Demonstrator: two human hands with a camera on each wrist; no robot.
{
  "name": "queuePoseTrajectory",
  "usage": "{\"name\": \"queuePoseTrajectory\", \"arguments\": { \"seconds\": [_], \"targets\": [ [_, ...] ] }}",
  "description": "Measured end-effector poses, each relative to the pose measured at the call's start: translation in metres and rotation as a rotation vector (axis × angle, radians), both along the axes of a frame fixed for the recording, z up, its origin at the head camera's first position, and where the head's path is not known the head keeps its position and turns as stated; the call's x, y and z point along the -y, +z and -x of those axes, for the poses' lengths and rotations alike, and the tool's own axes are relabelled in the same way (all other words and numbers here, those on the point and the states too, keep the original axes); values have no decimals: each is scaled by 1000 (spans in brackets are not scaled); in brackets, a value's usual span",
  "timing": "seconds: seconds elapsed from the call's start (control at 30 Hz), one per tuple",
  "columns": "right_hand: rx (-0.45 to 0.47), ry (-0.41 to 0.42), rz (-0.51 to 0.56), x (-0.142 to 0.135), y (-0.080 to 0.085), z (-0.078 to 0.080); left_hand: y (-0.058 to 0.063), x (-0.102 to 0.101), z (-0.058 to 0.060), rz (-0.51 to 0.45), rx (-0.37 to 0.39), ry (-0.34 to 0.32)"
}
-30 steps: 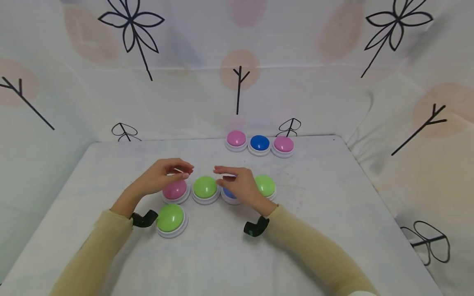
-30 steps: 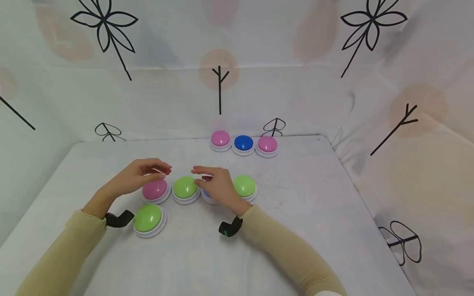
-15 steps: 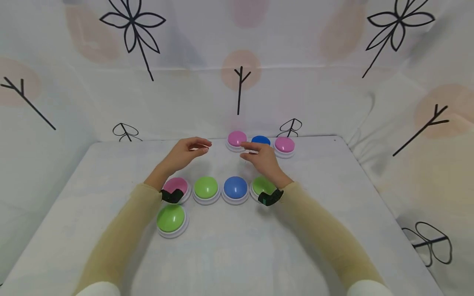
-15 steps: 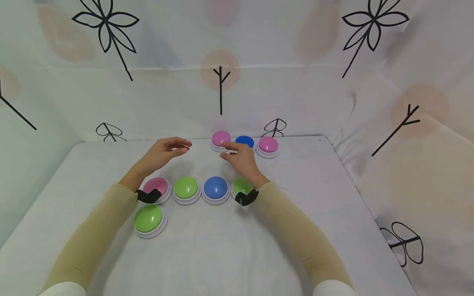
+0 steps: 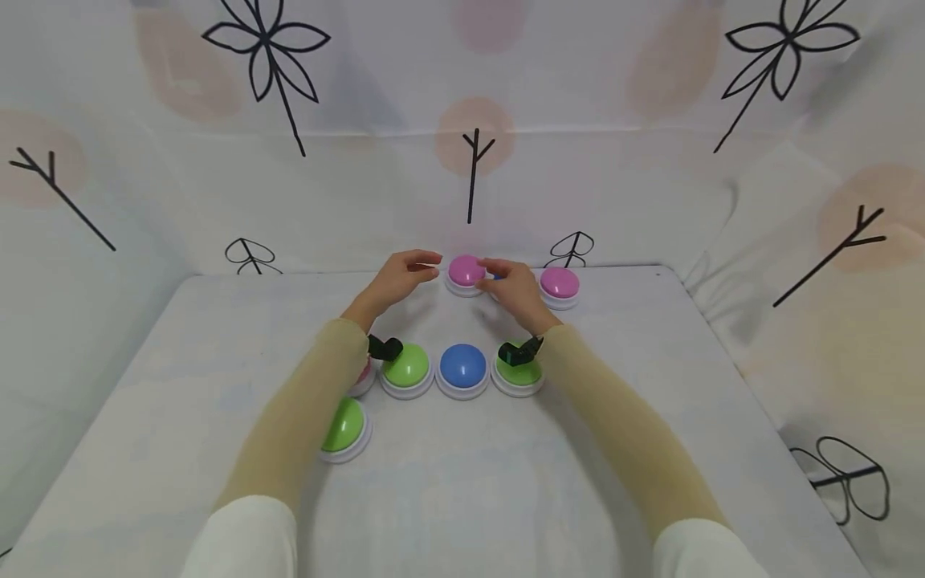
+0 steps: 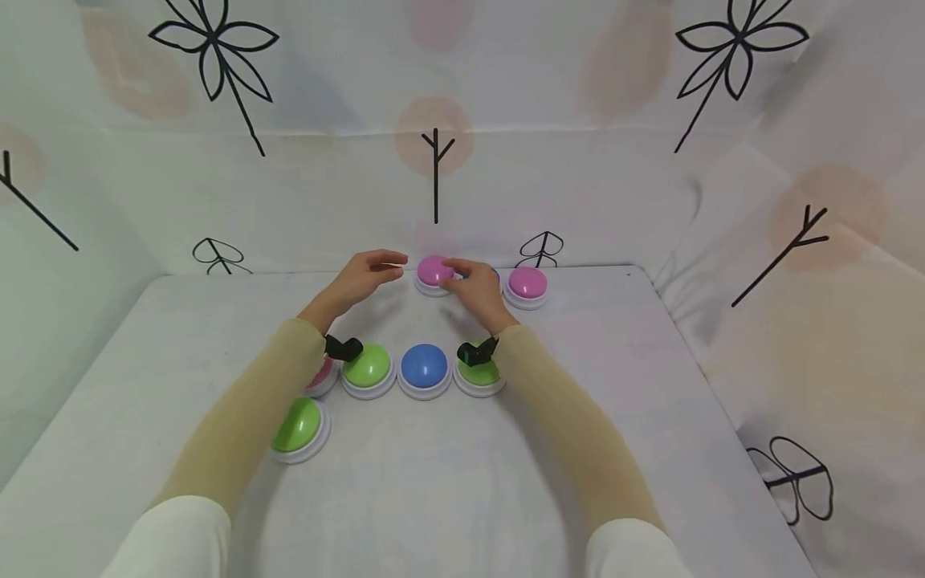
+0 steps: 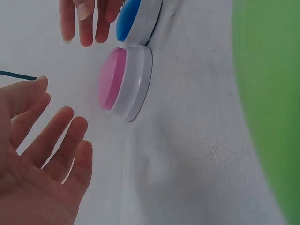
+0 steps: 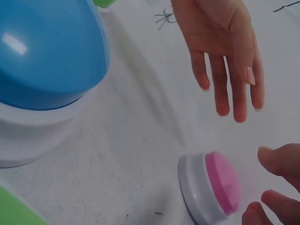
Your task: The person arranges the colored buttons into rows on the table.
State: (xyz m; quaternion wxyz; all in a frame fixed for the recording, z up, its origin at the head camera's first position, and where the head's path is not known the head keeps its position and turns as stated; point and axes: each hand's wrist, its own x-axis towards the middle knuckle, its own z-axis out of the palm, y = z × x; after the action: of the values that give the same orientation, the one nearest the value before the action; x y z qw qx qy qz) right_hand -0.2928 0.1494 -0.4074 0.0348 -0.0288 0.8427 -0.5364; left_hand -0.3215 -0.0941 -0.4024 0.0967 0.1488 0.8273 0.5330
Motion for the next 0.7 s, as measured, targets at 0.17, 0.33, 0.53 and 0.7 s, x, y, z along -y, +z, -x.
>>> {"name": "queuePoseTrajectory", "arguments": {
  "seconds": [0.17, 0.33, 0.53, 0.7],
  "targets": [
    [38, 38, 4, 1, -2, 6, -8, -7, 14, 38, 48, 12],
    [55, 77, 0, 3, -5, 10, -13, -10, 22, 47, 116, -2],
    [47, 81, -90, 11, -10, 18, -20, -18, 28, 47, 159, -79],
    [65, 68, -149, 20, -8, 18, -22, -25, 30, 68, 161, -93]
  ]
}}
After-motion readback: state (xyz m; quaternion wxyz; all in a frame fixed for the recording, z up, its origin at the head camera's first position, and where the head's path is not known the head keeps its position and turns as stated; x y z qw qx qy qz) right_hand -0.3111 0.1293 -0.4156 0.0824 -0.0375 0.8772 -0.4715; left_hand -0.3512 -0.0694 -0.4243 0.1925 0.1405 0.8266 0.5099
